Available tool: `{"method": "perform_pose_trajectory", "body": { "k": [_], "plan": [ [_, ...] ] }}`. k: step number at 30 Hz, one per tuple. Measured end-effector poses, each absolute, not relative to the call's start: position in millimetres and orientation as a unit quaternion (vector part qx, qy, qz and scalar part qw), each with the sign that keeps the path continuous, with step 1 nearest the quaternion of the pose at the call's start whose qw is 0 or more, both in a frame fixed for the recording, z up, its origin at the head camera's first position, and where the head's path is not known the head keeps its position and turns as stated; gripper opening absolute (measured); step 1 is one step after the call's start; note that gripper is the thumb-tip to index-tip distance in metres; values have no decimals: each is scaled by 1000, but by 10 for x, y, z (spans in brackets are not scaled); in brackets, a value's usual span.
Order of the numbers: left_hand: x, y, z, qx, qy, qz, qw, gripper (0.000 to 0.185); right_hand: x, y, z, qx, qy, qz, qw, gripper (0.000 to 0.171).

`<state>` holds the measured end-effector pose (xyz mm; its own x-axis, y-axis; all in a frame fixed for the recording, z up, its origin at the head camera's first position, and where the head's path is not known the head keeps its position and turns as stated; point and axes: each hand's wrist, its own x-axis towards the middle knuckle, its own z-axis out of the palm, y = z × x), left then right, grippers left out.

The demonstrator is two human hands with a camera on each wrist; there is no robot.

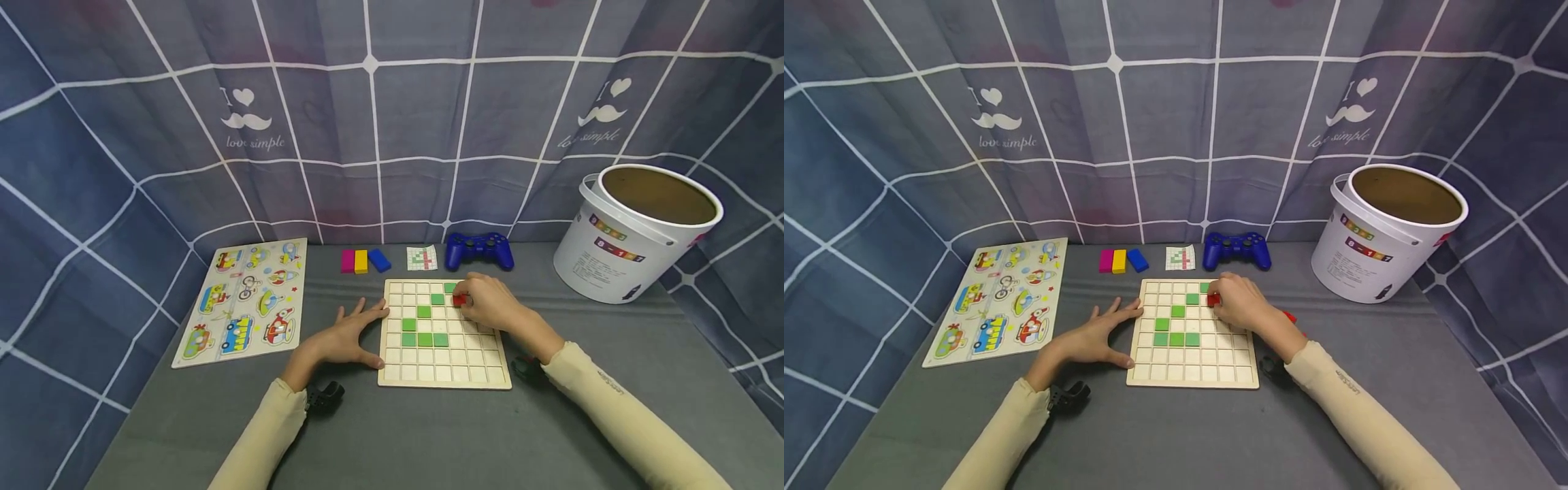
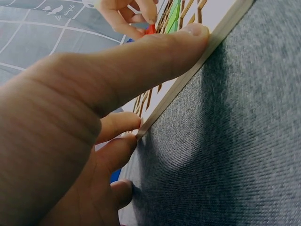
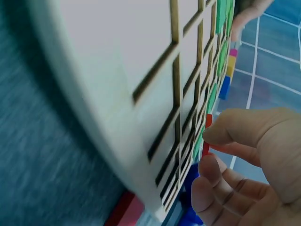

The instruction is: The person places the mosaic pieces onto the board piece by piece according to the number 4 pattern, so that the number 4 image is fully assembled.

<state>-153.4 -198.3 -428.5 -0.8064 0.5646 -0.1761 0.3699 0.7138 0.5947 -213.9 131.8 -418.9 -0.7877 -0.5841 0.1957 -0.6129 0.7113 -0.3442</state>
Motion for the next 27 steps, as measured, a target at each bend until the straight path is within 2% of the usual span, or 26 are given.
{"method": "perform_pose_trajectory", "body": {
  "k": [15, 27],
  "plan": [
    [-1523, -1985, -4286, 259, 910, 275, 172, 104, -2190, 1193, -4195, 317, -929, 186, 39, 31],
    [-1521, -1983, -4268, 260, 908, 279, 173, 103, -1941, 1814, -4156, 276, -943, 181, 40, 31]
  ]
}}
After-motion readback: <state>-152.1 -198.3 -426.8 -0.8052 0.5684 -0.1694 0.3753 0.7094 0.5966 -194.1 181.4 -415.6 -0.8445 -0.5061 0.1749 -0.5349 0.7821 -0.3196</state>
